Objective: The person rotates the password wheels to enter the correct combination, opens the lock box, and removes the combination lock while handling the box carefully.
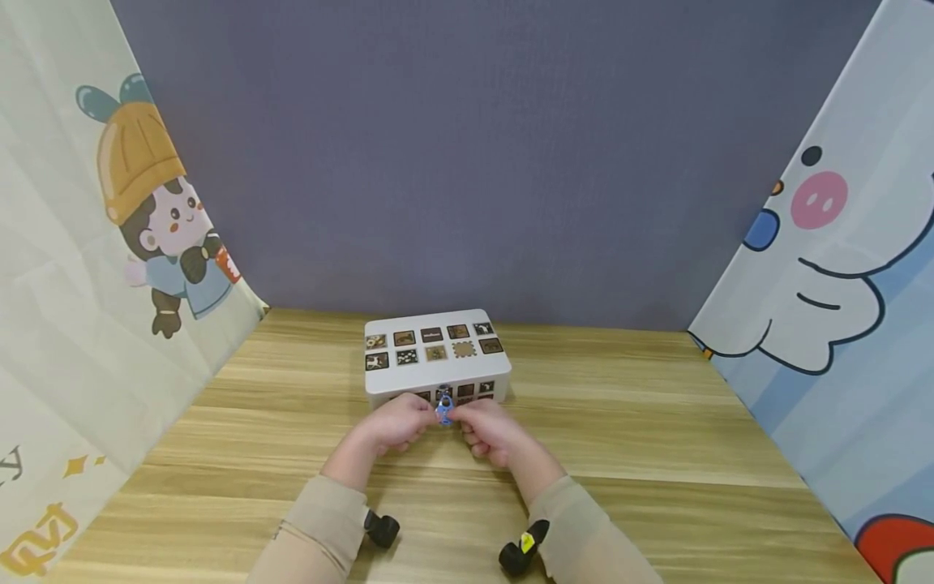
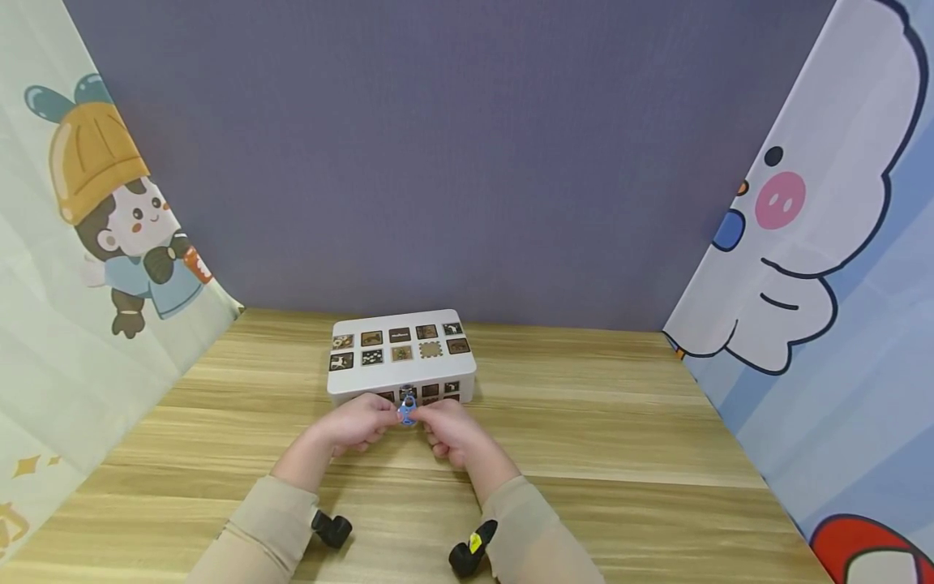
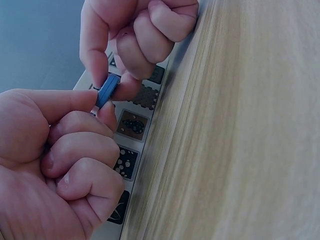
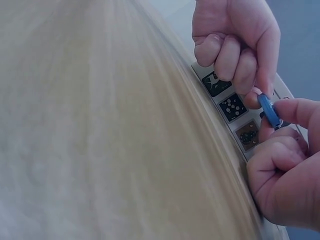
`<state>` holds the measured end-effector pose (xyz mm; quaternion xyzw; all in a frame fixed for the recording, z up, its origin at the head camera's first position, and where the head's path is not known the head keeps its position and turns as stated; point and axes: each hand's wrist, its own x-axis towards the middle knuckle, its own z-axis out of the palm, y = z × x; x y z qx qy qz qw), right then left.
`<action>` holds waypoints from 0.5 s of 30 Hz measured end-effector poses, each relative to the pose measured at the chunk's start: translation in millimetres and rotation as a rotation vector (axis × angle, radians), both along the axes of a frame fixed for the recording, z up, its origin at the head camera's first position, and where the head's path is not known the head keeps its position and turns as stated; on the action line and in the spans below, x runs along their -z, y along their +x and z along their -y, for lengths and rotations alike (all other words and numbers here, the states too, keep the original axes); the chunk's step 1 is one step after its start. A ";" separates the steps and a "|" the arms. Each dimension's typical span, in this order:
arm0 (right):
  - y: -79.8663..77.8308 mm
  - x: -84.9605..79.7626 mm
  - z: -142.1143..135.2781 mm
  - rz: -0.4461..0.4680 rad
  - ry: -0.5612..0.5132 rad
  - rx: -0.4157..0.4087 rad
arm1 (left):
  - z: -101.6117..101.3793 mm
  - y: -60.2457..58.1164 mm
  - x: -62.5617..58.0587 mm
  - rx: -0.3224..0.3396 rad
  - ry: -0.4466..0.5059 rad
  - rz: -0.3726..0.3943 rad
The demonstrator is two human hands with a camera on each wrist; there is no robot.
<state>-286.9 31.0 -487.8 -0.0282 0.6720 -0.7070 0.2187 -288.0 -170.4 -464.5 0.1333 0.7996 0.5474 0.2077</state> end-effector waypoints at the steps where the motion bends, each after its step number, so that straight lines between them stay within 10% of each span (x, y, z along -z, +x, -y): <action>1: 0.2 0.1 0.5 0.001 -0.001 -0.002 | 0.0 -0.1 0.1 0.000 0.000 0.000; 15: 1.2 1.3 4.4 -0.007 -0.023 -0.013 | -0.7 0.6 -1.0 0.002 -0.001 0.003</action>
